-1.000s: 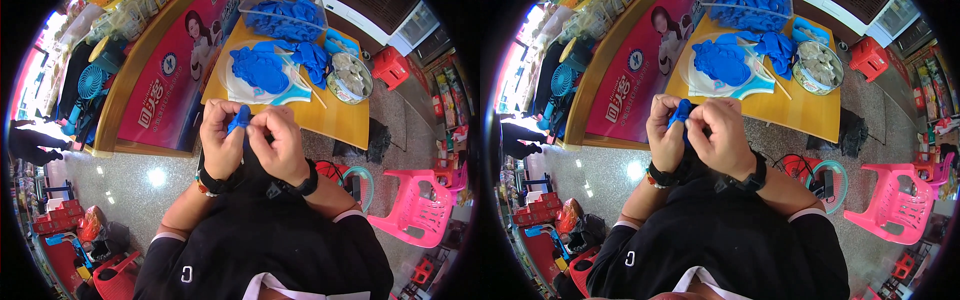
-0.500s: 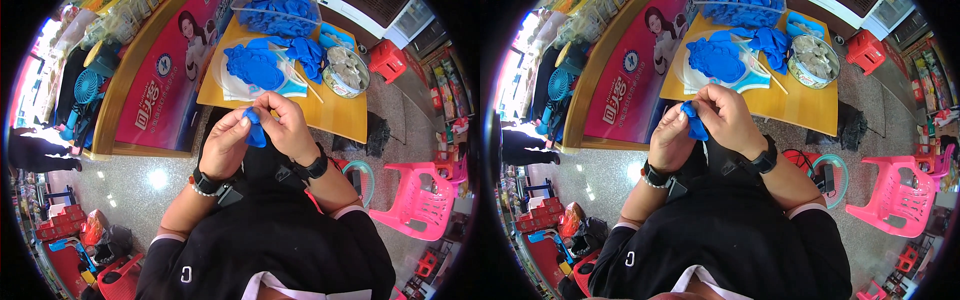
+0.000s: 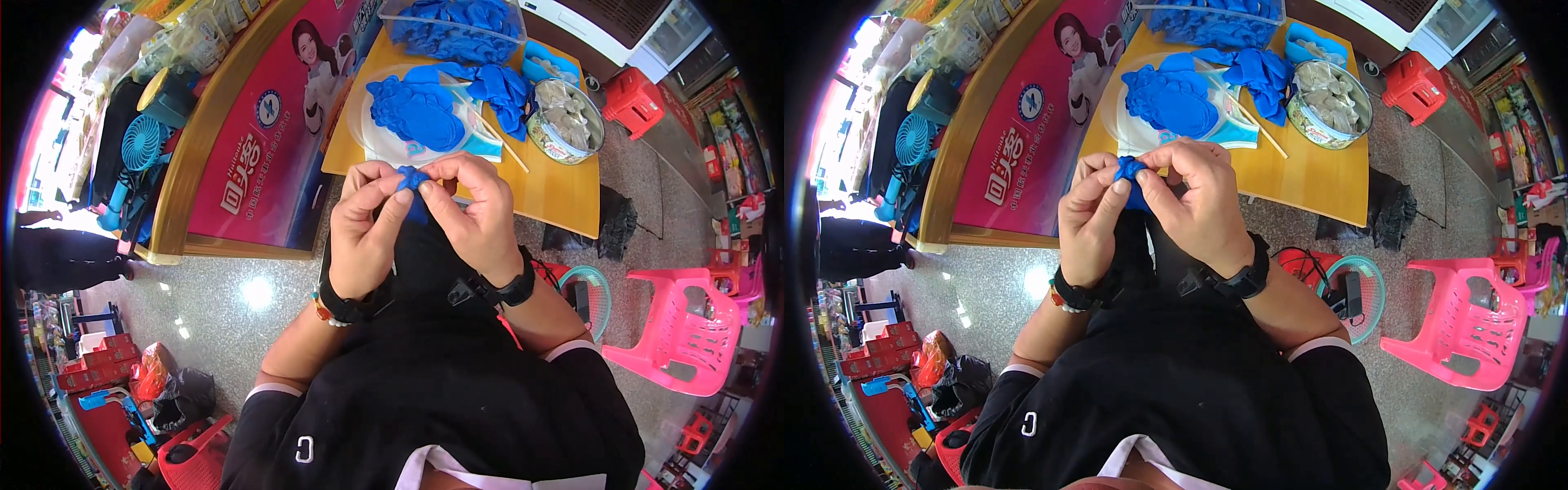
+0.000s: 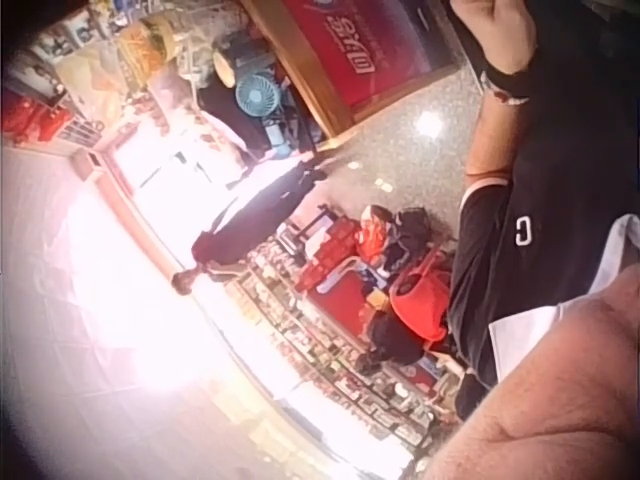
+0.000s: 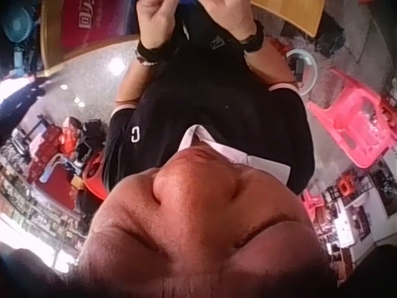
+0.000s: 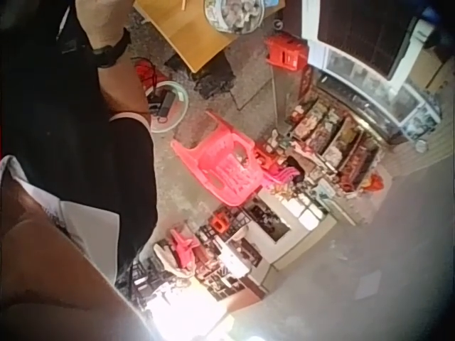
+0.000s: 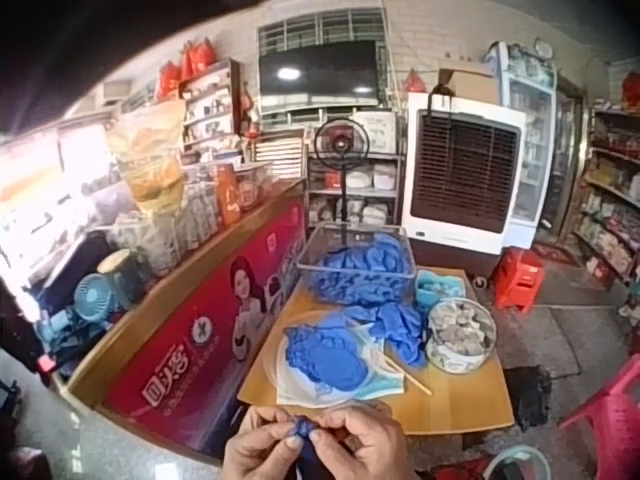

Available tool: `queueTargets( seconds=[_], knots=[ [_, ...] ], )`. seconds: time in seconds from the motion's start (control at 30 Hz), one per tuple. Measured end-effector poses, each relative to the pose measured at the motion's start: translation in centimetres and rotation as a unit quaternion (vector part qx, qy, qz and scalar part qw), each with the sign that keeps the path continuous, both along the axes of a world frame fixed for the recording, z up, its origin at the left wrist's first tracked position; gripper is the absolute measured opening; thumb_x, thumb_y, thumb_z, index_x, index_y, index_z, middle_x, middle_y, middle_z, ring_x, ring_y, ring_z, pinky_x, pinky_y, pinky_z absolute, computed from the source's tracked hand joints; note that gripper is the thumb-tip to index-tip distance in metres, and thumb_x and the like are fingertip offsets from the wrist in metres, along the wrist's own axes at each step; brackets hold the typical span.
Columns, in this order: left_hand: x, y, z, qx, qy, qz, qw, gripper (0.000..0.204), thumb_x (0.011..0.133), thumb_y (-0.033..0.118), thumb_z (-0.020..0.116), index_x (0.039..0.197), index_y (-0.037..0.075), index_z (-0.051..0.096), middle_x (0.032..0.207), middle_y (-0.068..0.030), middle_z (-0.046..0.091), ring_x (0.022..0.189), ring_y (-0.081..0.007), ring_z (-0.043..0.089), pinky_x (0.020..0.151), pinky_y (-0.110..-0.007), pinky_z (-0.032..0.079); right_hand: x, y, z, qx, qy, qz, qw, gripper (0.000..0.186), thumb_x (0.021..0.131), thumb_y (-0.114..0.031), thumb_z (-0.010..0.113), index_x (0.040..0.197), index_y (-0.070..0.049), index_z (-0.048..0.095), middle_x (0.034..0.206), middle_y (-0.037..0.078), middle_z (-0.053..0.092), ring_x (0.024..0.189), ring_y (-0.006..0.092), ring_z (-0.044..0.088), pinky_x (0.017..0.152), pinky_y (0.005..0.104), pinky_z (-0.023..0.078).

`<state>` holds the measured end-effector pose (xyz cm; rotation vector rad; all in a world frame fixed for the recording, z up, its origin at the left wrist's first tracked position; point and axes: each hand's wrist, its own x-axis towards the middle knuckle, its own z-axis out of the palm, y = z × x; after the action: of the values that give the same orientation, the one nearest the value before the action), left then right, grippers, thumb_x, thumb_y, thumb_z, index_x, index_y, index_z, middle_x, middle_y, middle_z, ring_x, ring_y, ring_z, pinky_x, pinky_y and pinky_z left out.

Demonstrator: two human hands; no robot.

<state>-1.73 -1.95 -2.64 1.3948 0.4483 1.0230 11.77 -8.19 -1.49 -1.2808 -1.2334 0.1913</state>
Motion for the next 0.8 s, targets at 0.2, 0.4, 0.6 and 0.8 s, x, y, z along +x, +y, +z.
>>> queueTargets(
  seconds=[0.2,0.4,0.6,0.8],
  knots=[
    [0.4,1.0,0.6,0.214,0.110,0.101,0.965,0.014,0.078,-0.002,0.068,0.092,0.000,0.066,0.090,-0.0093,0.057,0.081,-0.0179,0.054,0.068,-0.025,0.043,1.0,0.7,0.3,0.028,-0.154,-0.068,0.985,0.010,0.069,-0.007,0.069,0.075,-0.012,0.062,0.071,-0.001,0.063,0.066,0.0191,0.059,0.078,0.0363,0.036],
    [0.3,0.7,-0.1,0.255,0.144,0.130,0.947,0.013,0.077,-0.002,0.068,0.089,-0.002,0.064,0.092,-0.0083,0.058,0.085,-0.0170,0.056,0.075,-0.025,0.044,0.7,0.9,-0.5,0.043,-0.224,-0.098,0.969,0.011,0.068,-0.007,0.069,0.071,-0.013,0.060,0.067,-0.002,0.059,0.064,0.0190,0.057,0.083,0.0388,0.035],
    [0.9,1.6,0.0,0.346,0.138,0.200,0.906,0.020,0.066,-0.006,0.064,0.083,0.002,0.057,0.087,-0.0117,0.058,0.079,-0.0278,0.057,0.067,-0.033,0.045,-0.3,0.5,-0.4,-0.002,-0.176,-0.072,0.982,0.009,0.069,-0.006,0.067,0.072,-0.010,0.060,0.067,0.000,0.059,0.062,0.0147,0.056,0.080,0.0346,0.038],
    [1.0,2.6,-0.7,0.278,0.110,0.194,0.934,0.022,0.067,-0.008,0.060,0.087,0.000,0.055,0.086,-0.0134,0.058,0.075,-0.0284,0.059,0.067,-0.033,0.047,-0.8,-0.3,-0.2,-0.124,0.211,0.215,0.945,0.005,0.078,-0.007,0.059,0.079,-0.002,0.057,0.065,-0.002,0.050,0.063,0.0035,0.046,0.057,0.0197,0.036]
  ],
)
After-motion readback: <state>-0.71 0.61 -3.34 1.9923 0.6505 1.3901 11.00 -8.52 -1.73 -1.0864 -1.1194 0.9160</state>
